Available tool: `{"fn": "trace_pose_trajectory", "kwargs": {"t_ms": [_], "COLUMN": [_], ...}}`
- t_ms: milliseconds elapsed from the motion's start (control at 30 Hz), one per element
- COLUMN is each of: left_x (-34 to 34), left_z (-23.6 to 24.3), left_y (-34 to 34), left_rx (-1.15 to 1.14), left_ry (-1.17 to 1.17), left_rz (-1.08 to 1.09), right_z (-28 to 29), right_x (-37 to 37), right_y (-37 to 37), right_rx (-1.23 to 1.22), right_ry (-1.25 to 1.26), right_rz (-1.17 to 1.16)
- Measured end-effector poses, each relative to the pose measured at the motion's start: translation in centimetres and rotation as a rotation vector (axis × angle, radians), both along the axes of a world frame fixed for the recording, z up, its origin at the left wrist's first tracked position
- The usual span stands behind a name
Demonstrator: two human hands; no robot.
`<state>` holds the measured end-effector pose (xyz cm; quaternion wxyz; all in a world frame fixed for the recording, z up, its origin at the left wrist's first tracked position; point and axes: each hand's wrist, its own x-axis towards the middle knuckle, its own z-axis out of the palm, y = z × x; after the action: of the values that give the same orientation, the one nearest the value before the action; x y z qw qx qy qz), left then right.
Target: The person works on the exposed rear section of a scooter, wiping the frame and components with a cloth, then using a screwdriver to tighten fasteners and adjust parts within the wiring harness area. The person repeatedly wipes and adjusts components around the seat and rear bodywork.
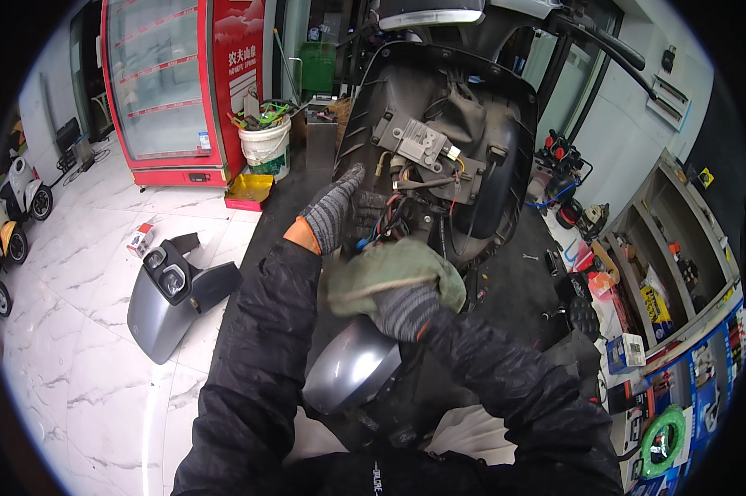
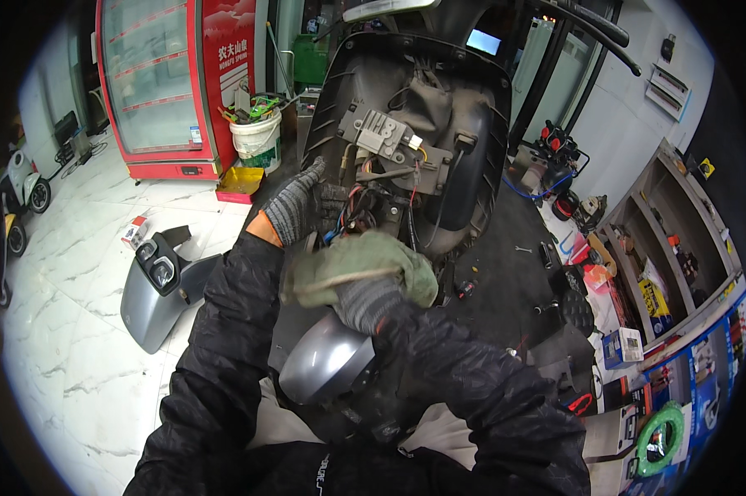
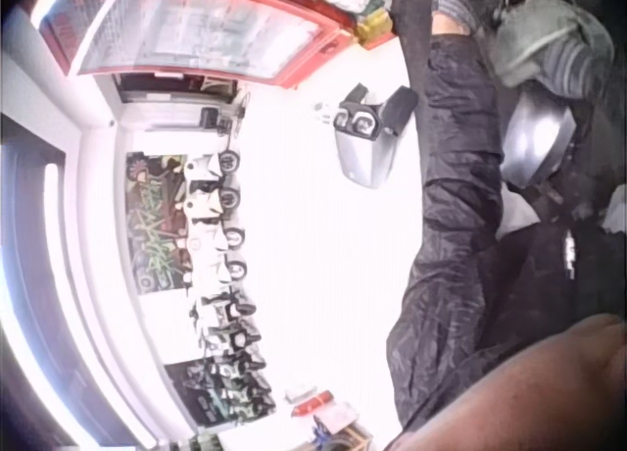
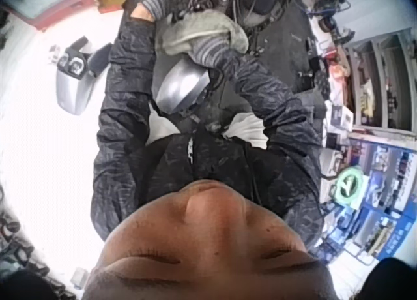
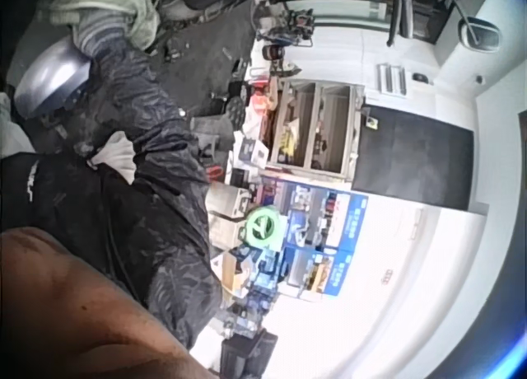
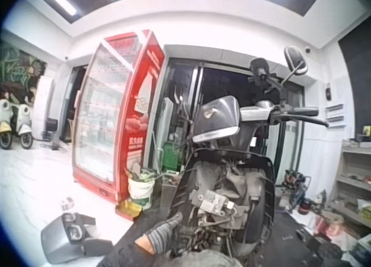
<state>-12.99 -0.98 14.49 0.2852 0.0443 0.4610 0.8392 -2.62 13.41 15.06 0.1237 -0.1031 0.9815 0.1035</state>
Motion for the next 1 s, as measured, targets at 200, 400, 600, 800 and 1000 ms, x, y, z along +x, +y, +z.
{"fn": "trace_pose_trajectory", "kwargs": {"t_ms": [200, 400, 600, 800, 1000], "left_x": [0.9, 0.0, -1.7, -1.9, -1.1], "left_z": [-0.5, -1.1, -2.9, -4.0, -1.6], "left_y": [0.2, 1.7, 0.3, -0.4, 0.0], "left_rx": [-0.477, -0.796, -0.603, -0.709, -0.745], "left_ry": [0.562, 0.875, 0.938, 1.086, 1.107], "left_rz": [0.041, 0.123, 0.065, 0.157, 0.106], "right_z": [-4.3, -9.0, -10.2, -9.6, -5.9], "right_x": [2.0, -0.6, -7.6, -3.9, -1.5], "right_y": [6.0, 12.0, 8.4, 2.1, 3.7], "right_rx": [-0.534, -0.503, -1.12, -0.705, -0.614], "right_ry": [0.47, 0.688, 0.707, 0.629, 0.768], "right_rz": [0.394, 0.044, 0.085, -0.011, 0.282]}}
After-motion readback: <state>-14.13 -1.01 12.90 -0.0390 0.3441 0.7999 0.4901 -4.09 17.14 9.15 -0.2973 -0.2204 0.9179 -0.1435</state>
